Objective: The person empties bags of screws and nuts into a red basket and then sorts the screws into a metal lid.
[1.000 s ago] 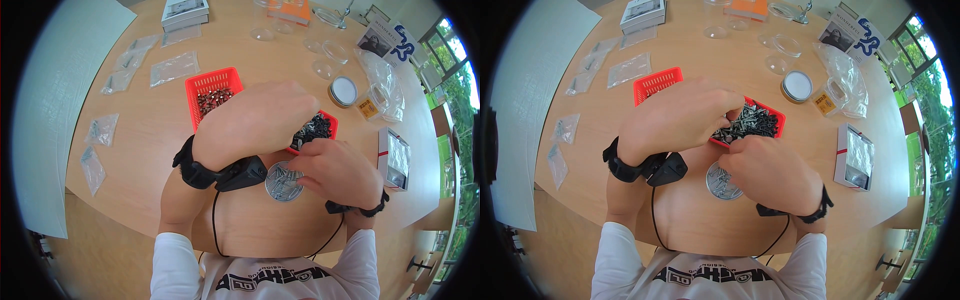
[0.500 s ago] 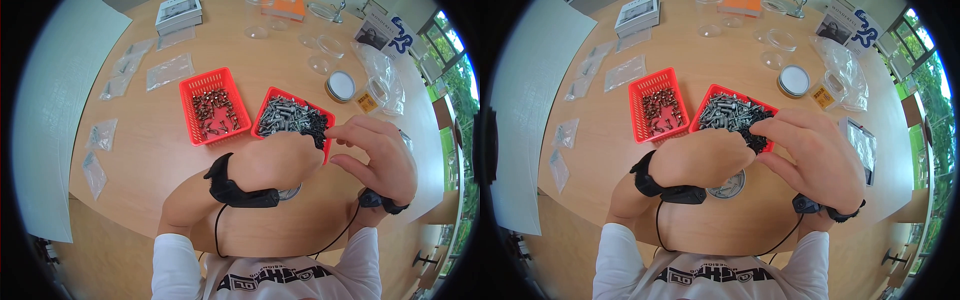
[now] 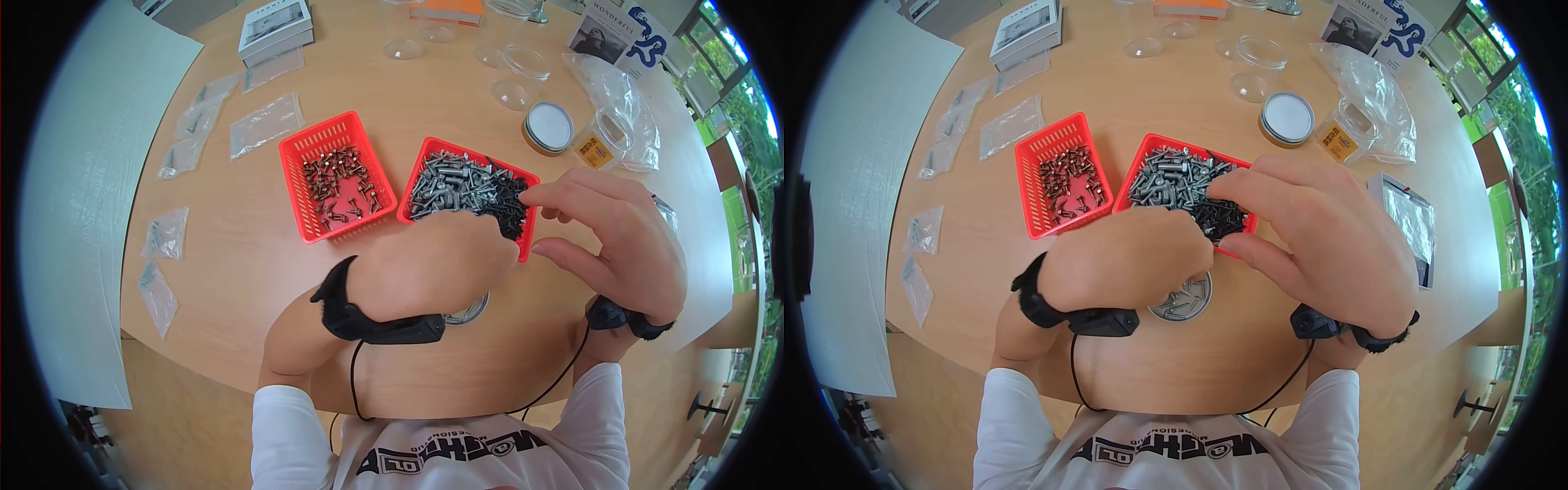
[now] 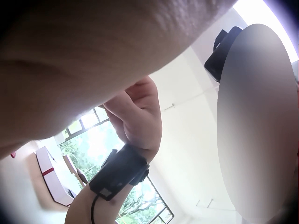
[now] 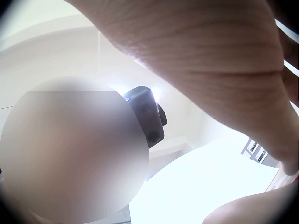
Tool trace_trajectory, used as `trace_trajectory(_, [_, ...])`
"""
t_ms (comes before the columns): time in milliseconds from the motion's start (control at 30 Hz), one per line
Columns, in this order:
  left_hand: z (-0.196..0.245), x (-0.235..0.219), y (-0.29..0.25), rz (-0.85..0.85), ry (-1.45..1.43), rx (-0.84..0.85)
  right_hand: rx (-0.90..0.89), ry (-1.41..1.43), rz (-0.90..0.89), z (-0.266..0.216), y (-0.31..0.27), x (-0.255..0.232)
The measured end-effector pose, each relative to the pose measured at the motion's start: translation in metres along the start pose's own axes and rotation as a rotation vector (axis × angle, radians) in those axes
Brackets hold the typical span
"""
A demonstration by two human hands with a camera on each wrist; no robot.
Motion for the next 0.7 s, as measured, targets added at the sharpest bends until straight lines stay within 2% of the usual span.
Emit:
trace_trajectory(67, [-0.013, -0.018, -0.004, 0.038, -0.086, -0.098, -0.017, 0.02, 0.009, 0.004, 0.002, 0.001])
trace_trajectory(100, [-0.022, -0.028, -0.008, 0.015, -0.101, -0.236, -0.031, 0.041, 0.011, 0.006, 0.005, 0.001])
trace_trajectory(200, [-0.045, -0.056, -0.026, 0.328, -0.032, -0.221, -0.033, 0.053, 0.009, 0.021, 0.014, 0.008])
trace_trajectory(300, [-0.073, -0.062, -0.029, 0.338, -0.028, -0.403, -0.005, 0.094, -0.018, 0.037, 0.029, 0.022])
trace_trajectory(400, [-0.089, -0.046, -0.02, 0.216, -0.049, -0.443, -0.05, 0.11, -0.02, 0.047, 0.043, 0.045])
trace_trajectory(600, [-0.081, -0.031, -0.013, 0.267, 0.097, -0.418, -0.038, 0.087, -0.115, 0.05, 0.055, 0.077])
trace_trajectory(700, [-0.088, -0.022, -0.005, 0.151, 0.088, -0.471, -0.029, 0.097, -0.172, 0.05, 0.053, 0.083])
Point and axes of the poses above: each hand's wrist, its own y-axis towards the middle knuckle, its own x-axis out of the palm, z = x × y, the point moved 7 cm from there along y, towards the middle knuckle, and after that the axes turned 1 degree about -x, right-handed, at the moved point
